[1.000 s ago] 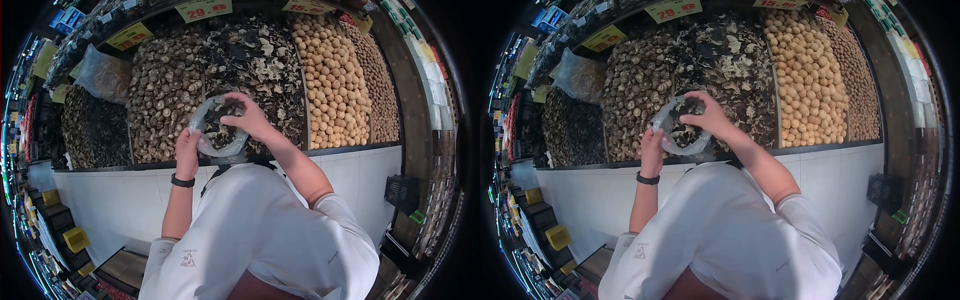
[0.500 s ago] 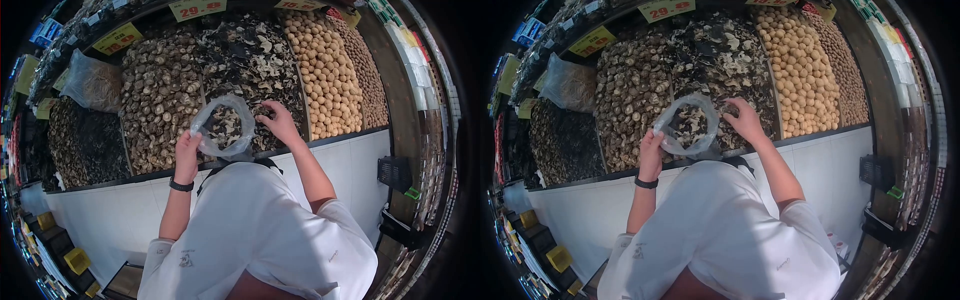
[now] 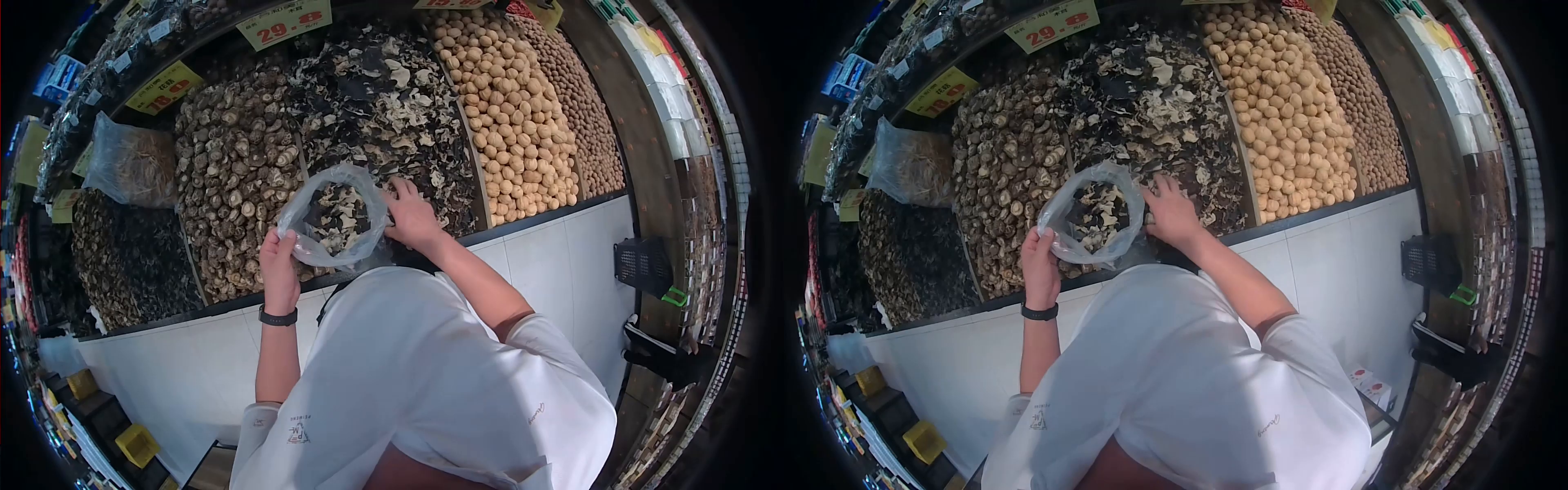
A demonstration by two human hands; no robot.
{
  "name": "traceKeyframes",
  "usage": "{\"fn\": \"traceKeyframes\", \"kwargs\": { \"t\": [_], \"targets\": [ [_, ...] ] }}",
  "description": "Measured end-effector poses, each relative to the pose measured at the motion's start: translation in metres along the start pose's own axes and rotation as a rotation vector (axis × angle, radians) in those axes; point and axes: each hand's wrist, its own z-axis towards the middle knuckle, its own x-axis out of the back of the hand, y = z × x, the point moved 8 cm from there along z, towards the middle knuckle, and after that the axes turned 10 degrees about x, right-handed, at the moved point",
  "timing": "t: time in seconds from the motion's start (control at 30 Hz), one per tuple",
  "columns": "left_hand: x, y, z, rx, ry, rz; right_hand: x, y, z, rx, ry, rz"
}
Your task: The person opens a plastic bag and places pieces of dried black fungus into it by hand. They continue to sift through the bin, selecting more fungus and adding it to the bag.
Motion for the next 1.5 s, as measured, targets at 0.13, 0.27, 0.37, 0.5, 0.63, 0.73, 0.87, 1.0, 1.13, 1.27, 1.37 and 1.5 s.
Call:
{"fn": "traceKeyframes", "kwargs": {
  "t": [0.13, 0.27, 0.37, 0.5, 0.63, 0.73, 0.87, 1.0, 1.13, 1.27, 1.37, 1.5],
  "targets": [
    [-0.011, -0.007, -0.004, -0.005, 0.095, -0.047, -0.022, 0.014, -0.004, 0.055, -0.038, 0.043],
    [-0.022, -0.012, -0.010, -0.010, 0.126, -0.045, -0.024, 0.025, -0.002, 0.084, -0.053, 0.117],
    [-0.029, -0.013, -0.011, -0.022, 0.150, -0.050, -0.025, 0.019, 0.002, 0.150, -0.084, -0.023],
    [-0.034, -0.015, -0.011, -0.020, 0.166, -0.048, -0.027, 0.023, 0.012, 0.154, -0.076, 0.046],
    [-0.038, -0.013, -0.011, -0.031, 0.150, -0.048, -0.032, 0.024, 0.007, 0.231, -0.050, 0.011],
    [-0.039, -0.010, -0.011, -0.029, 0.155, -0.043, -0.022, 0.029, 0.003, 0.262, 0.051, 0.108],
    [-0.031, -0.013, -0.006, -0.023, 0.135, -0.045, -0.002, 0.034, 0.001, 0.225, 0.143, 0.257],
    [-0.027, -0.013, -0.006, -0.010, 0.132, -0.046, 0.011, 0.055, -0.001, 0.105, 0.210, 0.427],
    [-0.020, -0.019, 0.000, 0.008, 0.130, -0.040, 0.015, 0.066, 0.005, 0.085, 0.215, 0.479],
    [-0.022, -0.017, 0.004, 0.007, 0.094, -0.032, 0.040, 0.060, 0.009, -0.129, 0.150, 0.724],
    [-0.020, -0.018, 0.004, 0.011, 0.085, -0.024, 0.059, 0.048, 0.015, -0.251, 0.173, 0.927],
    [-0.022, -0.017, 0.004, -0.001, 0.089, -0.041, 0.094, -0.014, 0.035, 0.106, 0.338, 0.922]
  ]
}}
